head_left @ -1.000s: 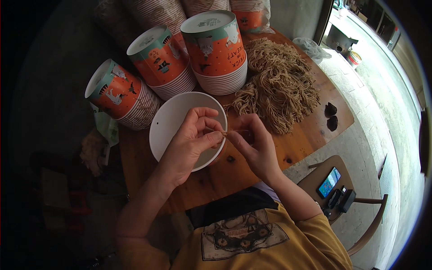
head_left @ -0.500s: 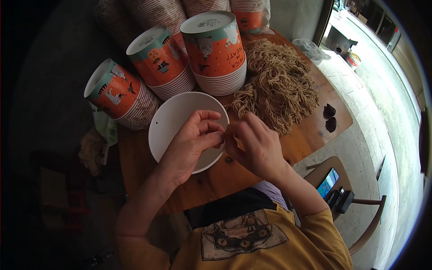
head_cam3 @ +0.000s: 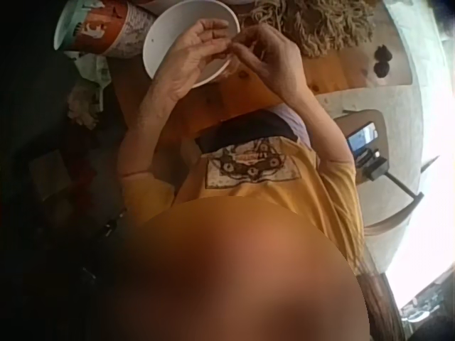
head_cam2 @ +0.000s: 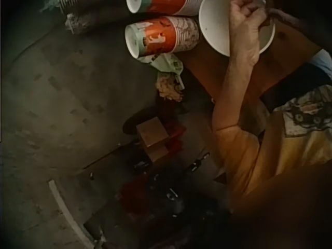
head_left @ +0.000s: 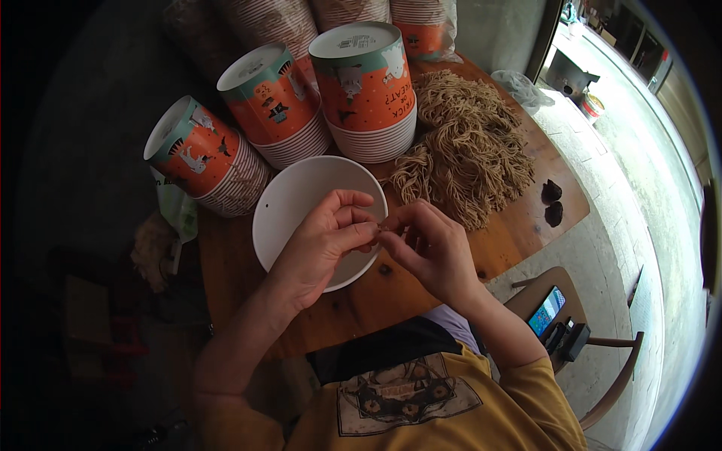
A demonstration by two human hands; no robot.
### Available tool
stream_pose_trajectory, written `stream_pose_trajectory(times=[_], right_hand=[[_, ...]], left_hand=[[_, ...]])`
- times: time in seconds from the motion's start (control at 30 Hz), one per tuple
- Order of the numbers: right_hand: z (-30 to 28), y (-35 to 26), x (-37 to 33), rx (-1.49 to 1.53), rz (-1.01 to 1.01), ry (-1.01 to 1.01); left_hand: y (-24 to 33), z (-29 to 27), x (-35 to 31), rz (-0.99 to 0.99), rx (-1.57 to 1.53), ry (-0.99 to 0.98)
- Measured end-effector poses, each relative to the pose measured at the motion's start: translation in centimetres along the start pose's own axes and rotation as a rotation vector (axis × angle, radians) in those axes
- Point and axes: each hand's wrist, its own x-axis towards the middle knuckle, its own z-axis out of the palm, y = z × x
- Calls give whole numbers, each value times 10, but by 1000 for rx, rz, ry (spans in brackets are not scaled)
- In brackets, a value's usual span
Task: Tying thin brown cords into small bundles and placing them into decorated paper cups.
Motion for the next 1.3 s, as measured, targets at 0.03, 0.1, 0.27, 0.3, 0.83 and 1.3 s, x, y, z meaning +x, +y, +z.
stream_pose_trajectory(times=[0.03, 0.1, 0.27, 0.3, 0.83, 1.3], right_hand=[[3, 0, 1, -108, -67, 44], [4, 3, 2, -218, -137, 92], [-4, 11, 8, 607, 443, -59], [-3, 13, 7, 608, 443, -59], [7, 23, 0, 797, 447, -40], [9, 22, -7, 647, 364, -59]], left_hand=[[0, -1, 0, 0, 0, 1], [1, -1, 0, 4, 7, -24], [-1, 8, -6, 94, 268, -16], [-2, 9, -7, 139, 361, -8], [-11, 12, -9, 429, 765, 97], [-10, 9, -8, 658, 1074, 156]])
